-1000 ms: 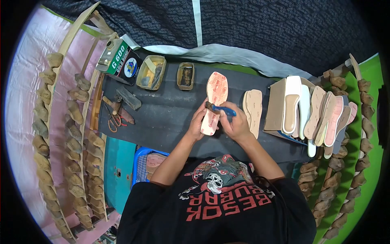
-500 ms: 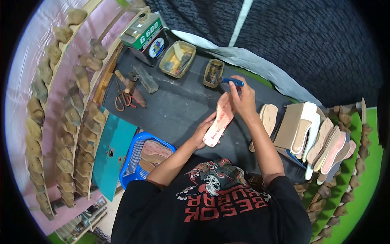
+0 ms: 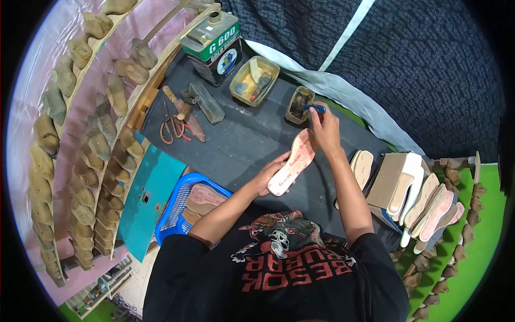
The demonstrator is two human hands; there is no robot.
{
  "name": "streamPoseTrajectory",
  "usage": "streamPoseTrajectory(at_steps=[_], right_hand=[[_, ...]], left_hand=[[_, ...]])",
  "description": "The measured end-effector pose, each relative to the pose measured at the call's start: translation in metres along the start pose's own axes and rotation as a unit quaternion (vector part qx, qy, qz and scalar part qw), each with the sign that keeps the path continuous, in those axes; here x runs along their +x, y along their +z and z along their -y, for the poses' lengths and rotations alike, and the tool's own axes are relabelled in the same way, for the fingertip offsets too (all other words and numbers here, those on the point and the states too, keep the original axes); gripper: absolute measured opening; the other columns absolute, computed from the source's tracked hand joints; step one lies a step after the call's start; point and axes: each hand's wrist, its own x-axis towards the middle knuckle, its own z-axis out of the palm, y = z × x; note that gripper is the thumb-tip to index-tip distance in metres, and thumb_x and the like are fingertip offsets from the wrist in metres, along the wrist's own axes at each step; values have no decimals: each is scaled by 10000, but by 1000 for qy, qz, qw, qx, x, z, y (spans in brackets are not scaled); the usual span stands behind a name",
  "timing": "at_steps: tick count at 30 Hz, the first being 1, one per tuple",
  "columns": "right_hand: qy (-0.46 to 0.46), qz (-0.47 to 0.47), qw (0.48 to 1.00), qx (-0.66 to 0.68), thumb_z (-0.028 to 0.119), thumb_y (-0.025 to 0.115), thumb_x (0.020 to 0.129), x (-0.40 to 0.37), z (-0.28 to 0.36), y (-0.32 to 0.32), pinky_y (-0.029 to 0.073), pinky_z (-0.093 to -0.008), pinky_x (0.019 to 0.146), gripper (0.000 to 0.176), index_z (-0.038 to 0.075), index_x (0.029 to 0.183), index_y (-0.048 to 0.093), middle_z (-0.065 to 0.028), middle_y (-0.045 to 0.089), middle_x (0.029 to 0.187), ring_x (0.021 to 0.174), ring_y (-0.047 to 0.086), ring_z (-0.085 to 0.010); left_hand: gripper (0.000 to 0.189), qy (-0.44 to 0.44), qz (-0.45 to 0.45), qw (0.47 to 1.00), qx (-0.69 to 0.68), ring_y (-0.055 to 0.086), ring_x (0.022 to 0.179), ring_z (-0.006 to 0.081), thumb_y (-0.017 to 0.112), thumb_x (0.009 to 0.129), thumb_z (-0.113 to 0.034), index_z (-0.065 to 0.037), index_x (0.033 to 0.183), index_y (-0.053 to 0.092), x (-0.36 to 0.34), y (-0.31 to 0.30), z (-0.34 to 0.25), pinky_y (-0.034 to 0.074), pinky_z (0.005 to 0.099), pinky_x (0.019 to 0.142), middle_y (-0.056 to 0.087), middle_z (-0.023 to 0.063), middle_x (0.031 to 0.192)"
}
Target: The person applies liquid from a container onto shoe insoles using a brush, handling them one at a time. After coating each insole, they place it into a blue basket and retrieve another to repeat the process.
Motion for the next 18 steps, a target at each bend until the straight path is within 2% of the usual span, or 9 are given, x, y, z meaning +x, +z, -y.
streamPoseTrajectory(at_steps=[3, 7, 10, 11, 12, 14, 18], right_hand=[[6, -61, 997, 49, 206, 656, 1010, -3, 2, -16, 549, -371, 703, 224, 16, 1127, 677, -169, 736, 871, 743, 712, -239], [-11, -97, 991, 93, 140, 649, 1006, -26, 11, -57, 536, -314, 688, 144, 5, 1052, 672, -93, 715, 826, 730, 666, -146], [-44, -58, 989, 127, 131, 606, 1043, -59, 14, -85, 534, -283, 682, 150, -14, 1045, 647, -63, 695, 844, 742, 667, -112], [-35, -28, 992, 119, 124, 601, 1034, -72, 19, -93, 526, -279, 670, 129, 1, 1019, 634, -51, 676, 819, 737, 656, -100], [-16, -9, 994, 112, 146, 657, 979, -85, 24, -100, 521, -321, 656, 132, 17, 1006, 655, -83, 697, 788, 692, 650, -139], [-42, 20, 998, 49, 140, 659, 966, -103, 31, -111, 522, -350, 630, 120, 29, 1004, 636, -108, 685, 759, 643, 661, -203], [-33, 47, 997, 55, 136, 670, 946, -128, 23, -124, 519, -390, 608, 125, 43, 1002, 607, -145, 667, 732, 617, 665, -297]], left_hand=[[731, -10, 10, 1000, -7, 744, 933, 285, 506, 1042, -334, -186, 1661, 146, 11, 6, -5, 665, 439, 661, 646, 145, 1303], [716, 19, 27, 999, -8, 733, 1000, 281, 507, 1040, -341, -189, 1653, 172, 31, 23, -7, 670, 447, 692, 629, 139, 1337], [713, 45, 34, 998, -21, 731, 1009, 277, 511, 1037, -354, -191, 1649, 183, 50, 38, -8, 672, 444, 696, 623, 137, 1348], [672, 50, 12, 998, -26, 734, 946, 241, 485, 1043, -324, -183, 1643, 217, 53, 46, -5, 669, 403, 681, 638, 118, 1307], [670, 50, 9, 999, -17, 734, 942, 238, 486, 1042, -318, -179, 1641, 221, 58, 51, -3, 668, 404, 682, 635, 115, 1312], [665, 52, 2, 999, 2, 733, 933, 231, 489, 1040, -306, -171, 1638, 230, 69, 60, 1, 668, 407, 684, 630, 110, 1322], [647, 74, 14, 997, -31, 690, 1084, 183, 470, 1032, -255, -135, 1632, 258, 87, 81, 10, 642, 333, 769, 602, 101, 1396]])
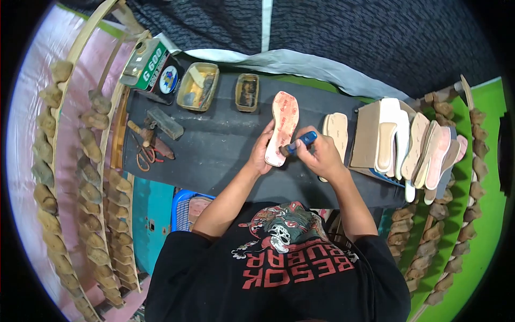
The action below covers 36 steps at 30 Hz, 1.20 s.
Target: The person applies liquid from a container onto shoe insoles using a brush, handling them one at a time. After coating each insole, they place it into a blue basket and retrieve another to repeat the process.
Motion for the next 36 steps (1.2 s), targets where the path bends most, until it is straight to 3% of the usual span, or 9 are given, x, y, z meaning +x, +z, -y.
streamPoseTrajectory(at_steps=[8, 15, 19, 23, 25, 28, 30, 33, 36], right_hand=[[7, -35, 999, -9, 117, 655, 953, -9, -12, -36, 514, -388, 588, 133, 38, 1034, 586, -144, 660, 720, 617, 678, -299], [9, 61, 998, -3, 105, 663, 941, -12, -6, -46, 526, -385, 601, 130, 38, 1032, 597, -143, 669, 738, 622, 687, -304], [-40, -14, 998, -47, 91, 678, 929, 3, -15, -44, 517, -372, 589, 149, 27, 1034, 595, -149, 652, 736, 627, 684, -288], [-59, 13, 996, -65, 108, 685, 926, 5, -6, -38, 516, -381, 597, 157, 32, 1031, 597, -145, 648, 736, 637, 680, -302], [-46, 63, 997, -23, 99, 685, 928, 1, 3, -36, 519, -344, 609, 134, 25, 1022, 623, -105, 677, 772, 643, 674, -228], [-34, 86, 996, 3, 96, 681, 932, -1, 6, -34, 516, -336, 607, 123, 28, 1014, 619, -102, 675, 759, 638, 673, -207], [-21, 64, 998, 17, 114, 683, 932, 2, 0, -33, 508, -379, 581, 146, 40, 1025, 598, -145, 649, 713, 603, 670, -280], [-41, -17, 999, -17, 110, 676, 946, 11, -2, -37, 504, -371, 570, 136, 32, 1016, 591, -139, 650, 703, 588, 666, -249], [-41, -42, 998, -30, 115, 675, 958, 10, -10, -43, 513, -365, 577, 141, 23, 1018, 587, -127, 664, 720, 603, 675, -241]], left_hand=[[652, 6, 53, 997, 58, 718, 1016, 199, 438, 1040, -260, -83, 1634, 234, 16, 10, 28, 644, 335, 705, 604, 121, 1404], [654, 38, -95, 995, -20, 711, 952, 184, 455, 1034, -243, -78, 1631, 246, 15, 41, 35, 646, 333, 710, 635, 106, 1314], [649, 30, 9, 998, 56, 708, 946, 163, 470, 1029, -250, -78, 1621, 266, 3, 36, 23, 648, 306, 683, 642, 106, 1260], [645, 37, 6, 998, 53, 707, 953, 158, 471, 1031, -248, -74, 1619, 272, 0, 33, 14, 641, 318, 735, 636, 103, 1288], [645, 49, -6, 998, 35, 705, 956, 153, 470, 1031, -245, -72, 1620, 271, 3, 32, 14, 634, 323, 767, 630, 100, 1312], [692, 60, -16, 997, 55, 630, 1224, 162, 483, 1011, -256, -53, 1629, 245, 4, 39, 9, 549, 298, 1009, 568, 90, 1447], [673, 46, -7, 998, 52, 694, 1076, 179, 464, 1020, -259, -66, 1628, 252, 8, 34, 13, 620, 312, 845, 606, 106, 1387], [659, -2, 17, 998, 52, 728, 918, 191, 437, 1027, -254, -91, 1636, 245, 5, 39, 11, 653, 328, 668, 645, 120, 1306], [672, -27, 16, 998, 62, 726, 924, 180, 442, 1029, -280, -113, 1644, 230, 11, 40, 17, 658, 341, 676, 646, 112, 1312]])
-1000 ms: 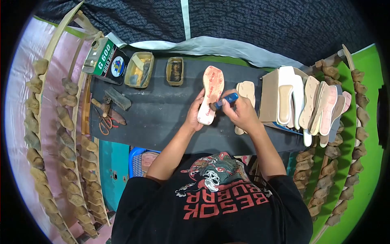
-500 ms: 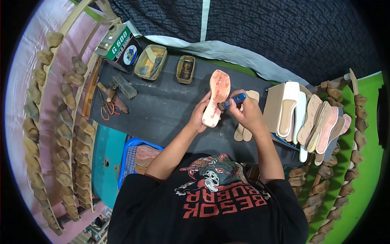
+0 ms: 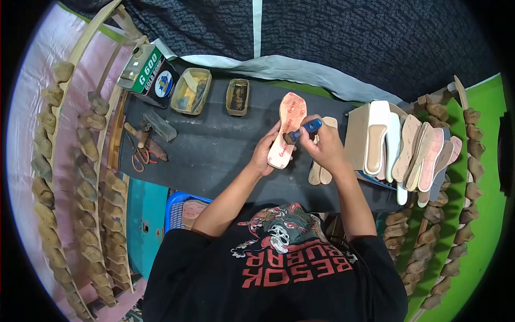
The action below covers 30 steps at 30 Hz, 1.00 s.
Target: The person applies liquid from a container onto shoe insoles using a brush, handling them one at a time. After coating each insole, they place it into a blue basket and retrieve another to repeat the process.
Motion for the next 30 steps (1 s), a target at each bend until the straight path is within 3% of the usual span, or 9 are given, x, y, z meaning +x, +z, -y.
streamPoseTrajectory(at_steps=[7, 11, 18, 22, 26, 30], right_hand=[[-20, 14, 1000, 14, 125, 687, 952, -10, 11, 3, 513, -373, 579, 162, 26, 1035, 589, -131, 662, 731, 615, 680, -261], [-23, -17, 999, -24, 125, 687, 954, -5, -6, 8, 517, -372, 587, 170, 25, 1056, 594, -130, 664, 739, 627, 688, -259], [-22, 19, 1000, 6, 121, 687, 964, -10, -4, 19, 522, -376, 593, 167, 17, 1053, 592, -160, 674, 763, 648, 702, -285], [30, 0, 998, 61, 124, 688, 966, 2, -8, 24, 524, -399, 599, 167, 16, 1047, 591, -173, 670, 754, 658, 703, -318], [-9, 44, 999, -15, 136, 678, 967, 5, 2, 30, 531, -404, 601, 162, 24, 1047, 592, -165, 684, 762, 660, 706, -318], [-12, 96, 994, 47, 153, 680, 961, 3, 17, 38, 542, -408, 624, 182, 32, 1067, 596, -167, 692, 764, 691, 721, -330]], left_hand=[[641, 5, -5, 1000, -31, 719, 1042, 218, 431, 1066, -309, -129, 1645, 223, 3, 1, 2, 660, 368, 737, 565, 101, 1448], [676, 17, 18, 1000, 0, 704, 1067, 204, 434, 1071, -352, -152, 1661, 169, 1, -4, 7, 667, 363, 716, 592, 100, 1411], [671, 28, 6, 999, -37, 711, 1069, 242, 452, 1094, -343, -143, 1659, 148, -12, -7, 7, 668, 403, 764, 587, 121, 1399], [689, 25, 10, 999, -24, 697, 1047, 230, 454, 1095, -406, -171, 1665, 148, -20, -19, 12, 663, 423, 761, 595, 116, 1391], [674, 27, -32, 999, -29, 698, 1058, 217, 445, 1095, -430, -211, 1665, 159, -26, -25, 13, 662, 424, 768, 590, 96, 1405], [661, 46, -32, 998, -41, 678, 1125, 210, 369, 1095, -519, -242, 1663, 175, -30, -21, 7, 655, 402, 768, 558, 71, 1458]])
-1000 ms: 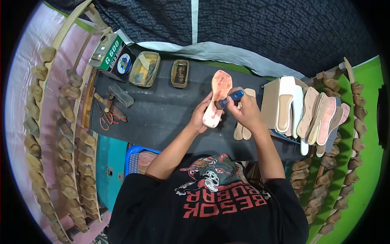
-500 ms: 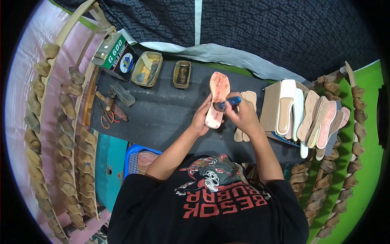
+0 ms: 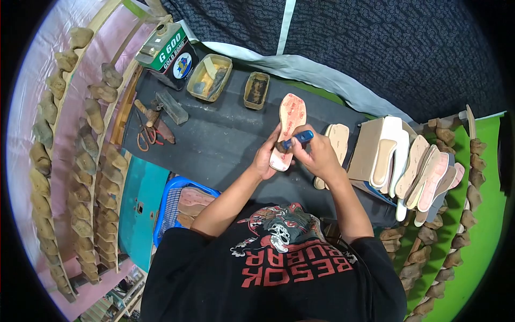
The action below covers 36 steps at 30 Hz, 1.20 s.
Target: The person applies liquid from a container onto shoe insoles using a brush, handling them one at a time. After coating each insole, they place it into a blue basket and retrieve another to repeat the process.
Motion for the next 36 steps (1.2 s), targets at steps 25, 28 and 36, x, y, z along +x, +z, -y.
streamPoseTrajectory(at_steps=[25, 28, 36], right_hand=[[26, -110, 993, -17, 113, 640, 993, -2, -1, -11, 544, -368, 626, 145, 22, 1093, 587, -157, 691, 816, 686, 711, -256], [25, -69, 997, 19, 122, 653, 984, -13, 5, -2, 550, -366, 641, 167, 18, 1098, 592, -155, 694, 827, 687, 708, -254], [31, -141, 989, -33, 107, 634, 998, -5, -4, -6, 548, -358, 632, 232, 16, 1205, 579, -172, 706, 844, 694, 715, -250]], left_hand=[[1132, -3, -10, 997, 79, 670, 989, 186, 101, 804, -970, -240, 1664, 203, 6, 6, 3, 624, 358, 717, 622, 69, 1367], [1124, 8, -9, 999, 45, 656, 1163, 237, 163, 801, -970, -245, 1656, 230, 6, 2, 2, 628, 415, 845, 554, 88, 1477], [1130, -5, -6, 997, 81, 672, 966, 160, 87, 807, -966, -237, 1662, 211, 10, 4, 4, 623, 332, 691, 634, 62, 1314]])
